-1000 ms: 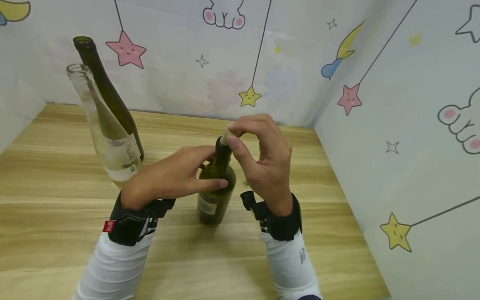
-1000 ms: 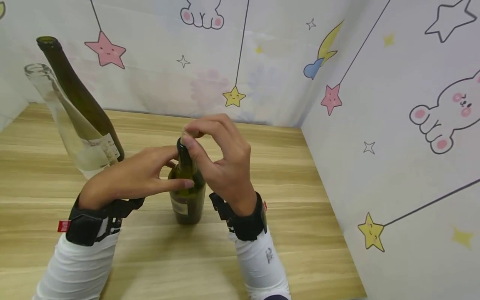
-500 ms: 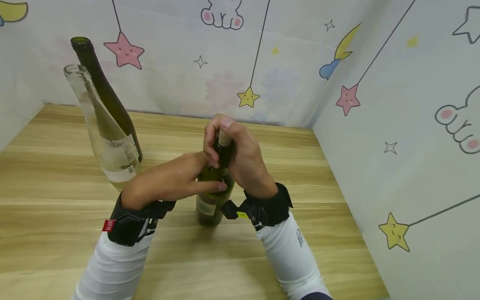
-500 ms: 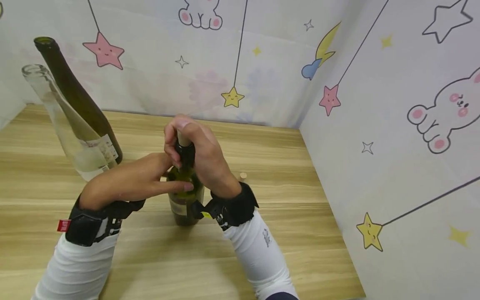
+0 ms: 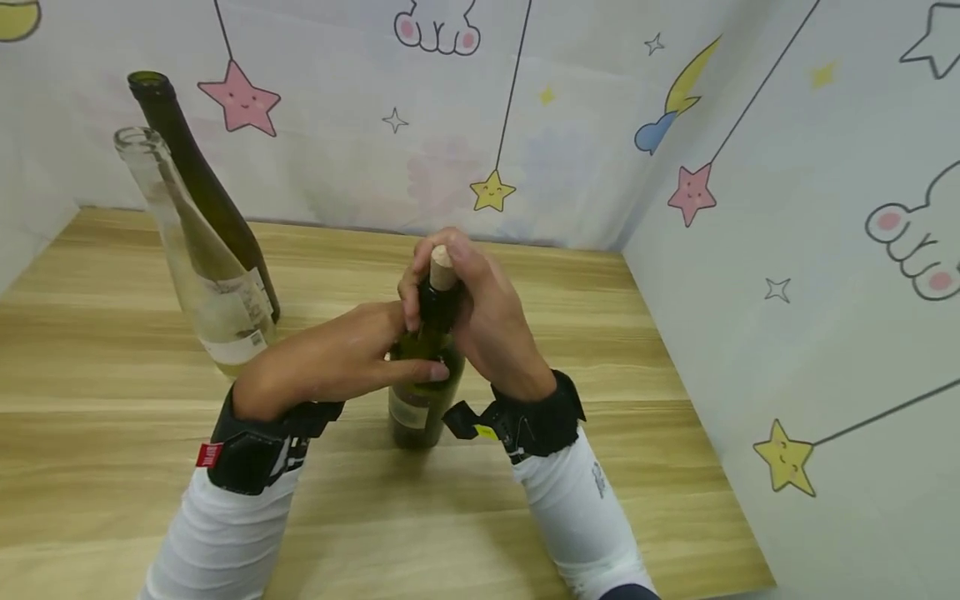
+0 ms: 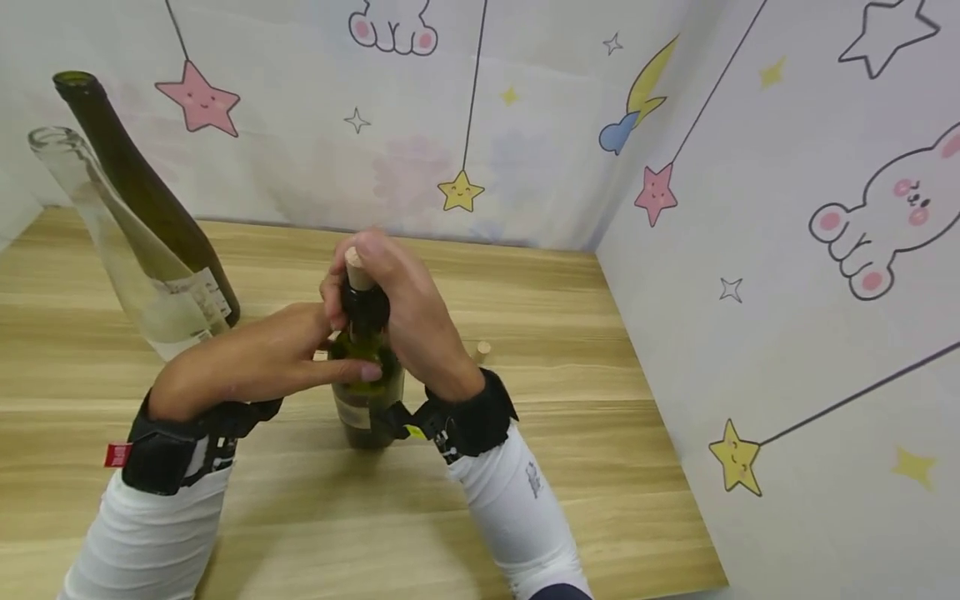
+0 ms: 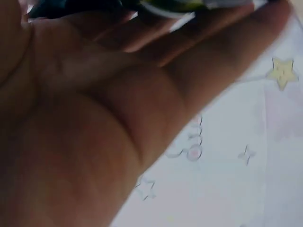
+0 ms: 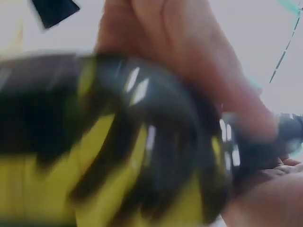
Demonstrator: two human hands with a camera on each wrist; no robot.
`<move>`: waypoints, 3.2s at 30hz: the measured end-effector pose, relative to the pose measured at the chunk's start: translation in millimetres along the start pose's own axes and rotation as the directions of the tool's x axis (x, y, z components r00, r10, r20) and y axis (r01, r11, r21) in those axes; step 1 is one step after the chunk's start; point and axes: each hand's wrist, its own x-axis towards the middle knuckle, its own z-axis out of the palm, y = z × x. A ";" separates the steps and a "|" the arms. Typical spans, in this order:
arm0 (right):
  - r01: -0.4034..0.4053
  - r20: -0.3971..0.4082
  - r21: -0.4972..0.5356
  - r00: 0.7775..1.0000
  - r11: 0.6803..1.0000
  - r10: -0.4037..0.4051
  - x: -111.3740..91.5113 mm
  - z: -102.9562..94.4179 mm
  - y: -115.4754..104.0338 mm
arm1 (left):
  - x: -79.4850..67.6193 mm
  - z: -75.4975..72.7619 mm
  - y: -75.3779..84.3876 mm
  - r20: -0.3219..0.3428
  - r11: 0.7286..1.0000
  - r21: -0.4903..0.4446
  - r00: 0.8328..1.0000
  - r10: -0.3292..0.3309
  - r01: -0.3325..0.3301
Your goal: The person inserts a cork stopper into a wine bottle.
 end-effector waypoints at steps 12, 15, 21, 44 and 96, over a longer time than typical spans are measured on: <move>-0.045 0.055 -0.602 0.994 0.797 0.098 -29.9 -13.0 20.2 | -76.1 -44.2 1.0 -0.748 0.985 0.171 0.656 0.106 0.037; 0.016 0.039 -0.656 0.999 0.754 0.013 -29.9 -9.2 21.0 | -79.8 -47.1 -4.5 -0.821 0.986 0.166 0.555 0.132 0.011; 0.040 -0.100 -0.674 0.984 0.738 -0.145 -21.7 -30.6 -19.6 | -76.5 -50.3 -8.6 -0.862 0.986 0.166 0.488 0.139 0.013; -0.678 -0.816 -0.577 0.467 0.455 -0.340 -31.6 -280.7 -41.5 | -74.5 -47.6 -25.1 -0.911 0.996 0.029 0.413 -0.011 0.090; -0.213 -0.293 -0.929 0.922 0.303 -0.251 -77.3 -153.4 -32.2 | 14.8 -8.6 4.6 -0.513 0.978 -0.160 0.858 0.033 -0.133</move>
